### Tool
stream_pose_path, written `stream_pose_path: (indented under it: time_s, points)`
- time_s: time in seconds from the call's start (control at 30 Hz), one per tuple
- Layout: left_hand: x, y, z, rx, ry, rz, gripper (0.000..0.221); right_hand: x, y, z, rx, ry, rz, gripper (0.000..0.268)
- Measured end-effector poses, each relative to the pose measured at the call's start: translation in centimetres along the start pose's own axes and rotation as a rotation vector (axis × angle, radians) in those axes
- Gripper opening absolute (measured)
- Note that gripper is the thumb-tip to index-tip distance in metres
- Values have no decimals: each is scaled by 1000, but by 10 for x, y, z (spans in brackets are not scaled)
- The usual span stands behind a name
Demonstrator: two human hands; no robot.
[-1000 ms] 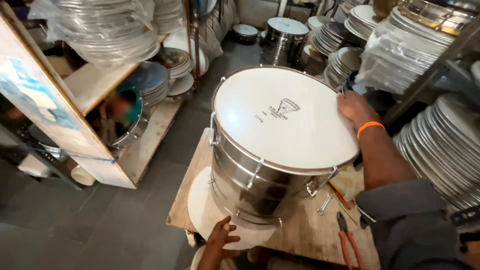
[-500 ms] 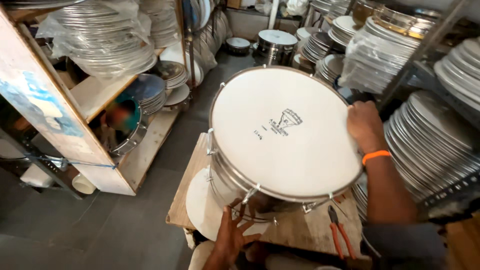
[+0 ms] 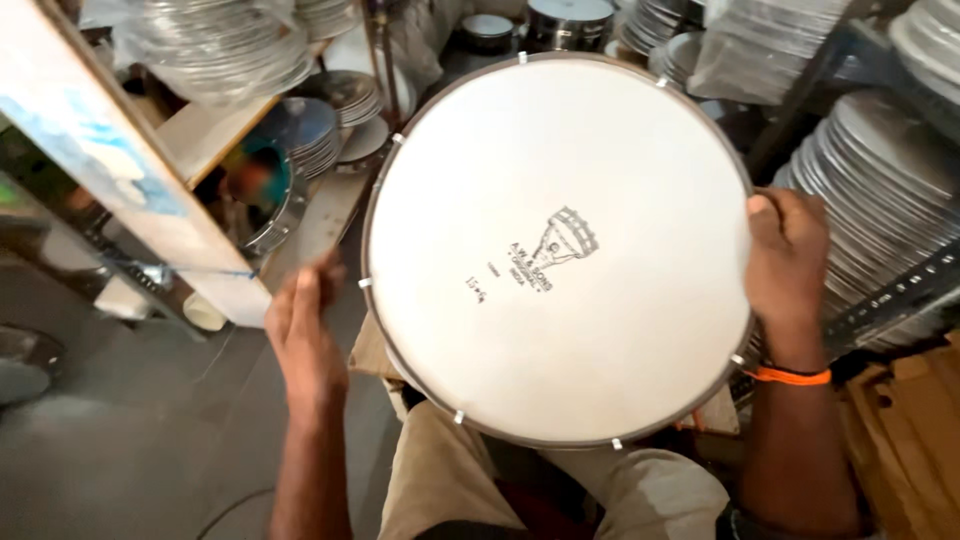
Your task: The person uses pliers and a wrench to adjust and tighten the tension rods on a drum shell, turning the drum over to work on multiple sides.
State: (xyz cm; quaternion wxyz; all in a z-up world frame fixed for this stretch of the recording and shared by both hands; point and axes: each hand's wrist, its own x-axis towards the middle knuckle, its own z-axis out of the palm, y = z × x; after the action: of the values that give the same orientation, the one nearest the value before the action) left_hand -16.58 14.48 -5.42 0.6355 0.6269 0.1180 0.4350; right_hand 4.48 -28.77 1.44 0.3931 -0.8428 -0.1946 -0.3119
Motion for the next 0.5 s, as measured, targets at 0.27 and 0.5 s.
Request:
stream_pose_path:
  time_s: [0.27,0.5]
  points:
    - [19,65,23,295,-189,-89,30,-34,-6,-29,867,-121,545,37]
    - [9,33,8,104,-102,-52,14,-58,-28,-54,833,-266,542,42]
